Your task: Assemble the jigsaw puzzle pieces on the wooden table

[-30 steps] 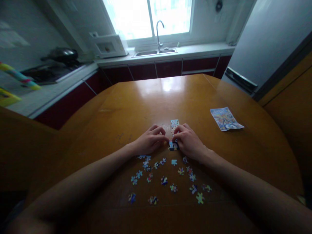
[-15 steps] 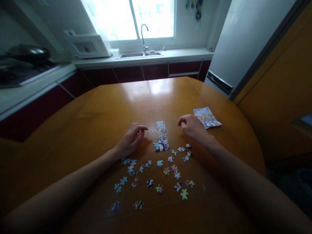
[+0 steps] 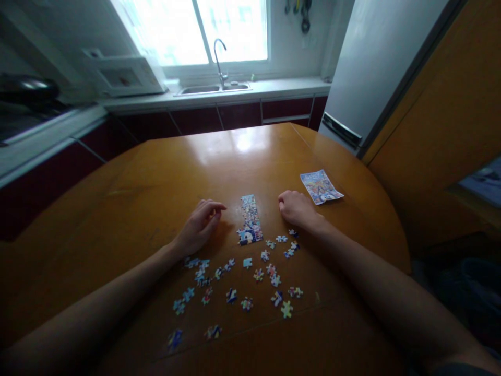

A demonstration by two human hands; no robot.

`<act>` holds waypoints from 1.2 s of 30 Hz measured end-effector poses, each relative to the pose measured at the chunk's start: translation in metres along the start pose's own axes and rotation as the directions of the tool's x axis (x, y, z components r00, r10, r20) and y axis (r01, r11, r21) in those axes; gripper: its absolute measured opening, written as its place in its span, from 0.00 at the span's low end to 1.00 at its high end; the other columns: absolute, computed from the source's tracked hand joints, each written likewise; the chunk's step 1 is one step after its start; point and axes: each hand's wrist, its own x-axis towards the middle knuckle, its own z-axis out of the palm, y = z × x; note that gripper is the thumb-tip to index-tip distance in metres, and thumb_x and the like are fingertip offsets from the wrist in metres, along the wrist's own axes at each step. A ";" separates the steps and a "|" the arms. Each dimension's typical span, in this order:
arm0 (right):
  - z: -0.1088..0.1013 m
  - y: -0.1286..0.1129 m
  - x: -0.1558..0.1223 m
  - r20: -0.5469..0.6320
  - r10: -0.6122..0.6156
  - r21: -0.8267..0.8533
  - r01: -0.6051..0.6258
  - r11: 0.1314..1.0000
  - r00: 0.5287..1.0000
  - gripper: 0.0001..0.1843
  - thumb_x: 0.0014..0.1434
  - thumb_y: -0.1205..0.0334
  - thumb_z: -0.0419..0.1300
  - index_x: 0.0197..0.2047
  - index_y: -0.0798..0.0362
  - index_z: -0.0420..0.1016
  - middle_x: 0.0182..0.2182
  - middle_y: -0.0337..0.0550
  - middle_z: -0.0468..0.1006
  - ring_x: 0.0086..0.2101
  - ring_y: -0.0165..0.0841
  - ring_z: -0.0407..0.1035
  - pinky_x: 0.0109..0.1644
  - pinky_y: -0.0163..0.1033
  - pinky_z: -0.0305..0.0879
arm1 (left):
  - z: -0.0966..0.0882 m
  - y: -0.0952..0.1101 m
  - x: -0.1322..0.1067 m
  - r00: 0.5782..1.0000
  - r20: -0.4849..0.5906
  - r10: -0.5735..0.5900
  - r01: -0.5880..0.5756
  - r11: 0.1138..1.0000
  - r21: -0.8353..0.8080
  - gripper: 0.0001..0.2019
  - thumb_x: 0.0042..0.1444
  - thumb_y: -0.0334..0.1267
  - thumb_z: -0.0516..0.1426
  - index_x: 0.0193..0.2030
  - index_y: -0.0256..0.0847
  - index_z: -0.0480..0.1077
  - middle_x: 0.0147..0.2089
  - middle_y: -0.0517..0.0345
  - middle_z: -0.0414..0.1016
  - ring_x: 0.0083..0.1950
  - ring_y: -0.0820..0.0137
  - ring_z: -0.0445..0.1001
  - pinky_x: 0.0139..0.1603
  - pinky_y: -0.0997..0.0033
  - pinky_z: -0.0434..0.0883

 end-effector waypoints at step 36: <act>0.004 0.008 0.003 -0.068 0.008 0.077 -0.003 0.997 0.998 0.12 0.61 0.63 0.55 0.45 0.51 0.77 0.40 0.48 0.83 0.38 0.39 0.75 0.38 0.39 0.62 | 0.003 -0.002 0.003 0.993 -0.072 -0.096 0.089 0.991 -0.097 0.07 0.64 0.30 0.53 0.44 0.40 0.72 0.39 0.55 0.71 0.41 0.67 0.69 0.43 0.66 0.68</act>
